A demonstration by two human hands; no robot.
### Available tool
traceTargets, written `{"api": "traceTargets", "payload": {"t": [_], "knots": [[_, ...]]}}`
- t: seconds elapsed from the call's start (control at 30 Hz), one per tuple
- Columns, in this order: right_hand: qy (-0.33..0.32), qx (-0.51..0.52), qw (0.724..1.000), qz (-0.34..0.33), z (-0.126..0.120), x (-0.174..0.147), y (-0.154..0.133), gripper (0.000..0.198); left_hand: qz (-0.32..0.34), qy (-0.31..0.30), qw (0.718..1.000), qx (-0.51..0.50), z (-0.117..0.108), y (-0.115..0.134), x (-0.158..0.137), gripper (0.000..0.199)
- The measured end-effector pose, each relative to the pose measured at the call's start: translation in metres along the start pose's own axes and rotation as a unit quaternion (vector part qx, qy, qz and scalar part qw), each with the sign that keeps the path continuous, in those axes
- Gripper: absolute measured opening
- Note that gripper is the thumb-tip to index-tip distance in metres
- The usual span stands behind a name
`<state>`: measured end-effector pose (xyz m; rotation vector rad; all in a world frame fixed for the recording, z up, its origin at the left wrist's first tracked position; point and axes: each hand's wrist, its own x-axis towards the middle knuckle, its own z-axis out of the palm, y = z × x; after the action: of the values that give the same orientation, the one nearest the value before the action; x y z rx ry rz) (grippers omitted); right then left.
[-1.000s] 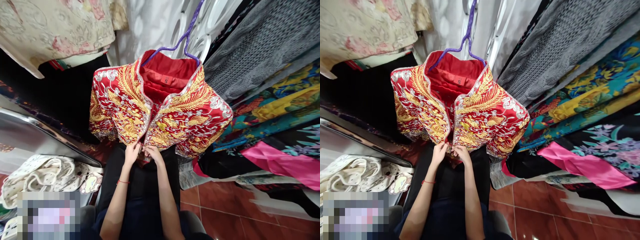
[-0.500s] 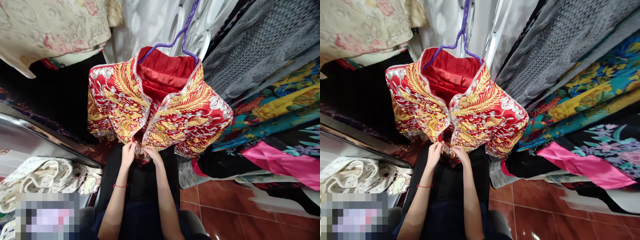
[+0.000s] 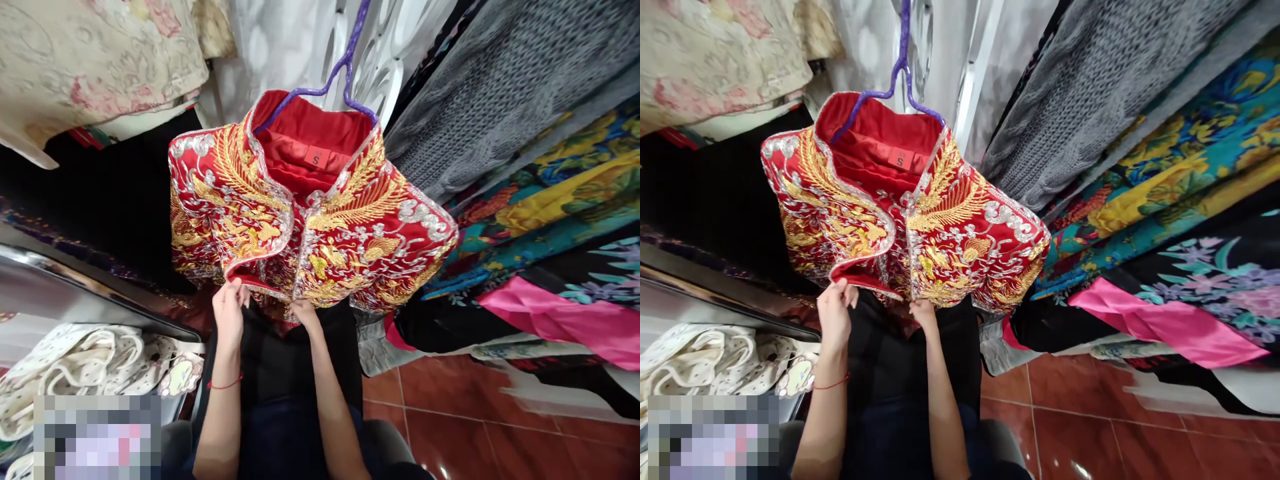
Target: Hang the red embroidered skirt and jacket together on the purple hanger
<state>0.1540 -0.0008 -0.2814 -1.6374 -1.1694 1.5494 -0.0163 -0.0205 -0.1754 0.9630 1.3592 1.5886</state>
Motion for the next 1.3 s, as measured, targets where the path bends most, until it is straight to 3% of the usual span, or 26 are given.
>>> {"api": "traceTargets", "payload": {"t": [0.2, 0.33, 0.47, 0.53, 0.63, 0.7, 0.77, 0.83, 0.93, 1.07, 1.2, 1.3], "knots": [[0.011, -0.002, 0.998, -0.055, -0.007, -0.019, -0.026, 0.032, -0.076, -0.067, 0.994, 0.037, -0.022, 0.012, 0.003, 0.047], [0.029, -0.023, 0.982, -0.188, -0.009, -0.054, -0.063, 0.032, -0.142, -0.125, 0.978, 0.088, -0.014, 0.013, -0.003, 0.061], [0.094, -0.092, 0.937, -0.325, -0.015, -0.09, -0.105, 0.026, -0.08, -0.131, 0.985, 0.083, 0.002, 0.02, -0.016, 0.07], [0.176, -0.138, 0.881, -0.418, -0.022, -0.103, -0.129, 0.021, -0.02, -0.113, 0.986, 0.121, 0.007, 0.023, -0.022, 0.067], [0.344, -0.217, 0.735, -0.542, -0.038, -0.115, -0.169, 0.012, 0.096, -0.056, 0.968, 0.226, 0.009, 0.032, -0.023, 0.072], [0.446, -0.272, 0.643, -0.559, -0.052, -0.118, -0.193, 0.019, 0.164, 0.01, 0.942, 0.294, 0.005, 0.042, -0.013, 0.086], [0.51, -0.318, 0.599, -0.529, -0.065, -0.116, -0.212, 0.037, 0.201, 0.075, 0.914, 0.344, 0.0, 0.056, 0.006, 0.104], [0.531, -0.347, 0.598, -0.49, -0.077, -0.11, -0.224, 0.055, 0.222, 0.108, 0.895, 0.372, -0.004, 0.073, 0.032, 0.113], [0.514, -0.366, 0.621, -0.465, -0.09, -0.097, -0.228, 0.066, 0.255, 0.114, 0.879, 0.386, -0.008, 0.097, 0.075, 0.114], [0.514, -0.356, 0.623, -0.469, -0.095, -0.085, -0.223, 0.063, 0.293, 0.115, 0.871, 0.376, -0.013, 0.118, 0.118, 0.091], [0.528, -0.35, 0.607, -0.479, -0.099, -0.081, -0.22, 0.06, 0.362, 0.076, 0.884, 0.285, -0.018, 0.133, 0.132, 0.07], [0.517, -0.349, 0.61, -0.489, -0.106, -0.079, -0.221, 0.059, 0.424, 0.122, 0.878, 0.186, -0.019, 0.148, 0.137, 0.05]]}}
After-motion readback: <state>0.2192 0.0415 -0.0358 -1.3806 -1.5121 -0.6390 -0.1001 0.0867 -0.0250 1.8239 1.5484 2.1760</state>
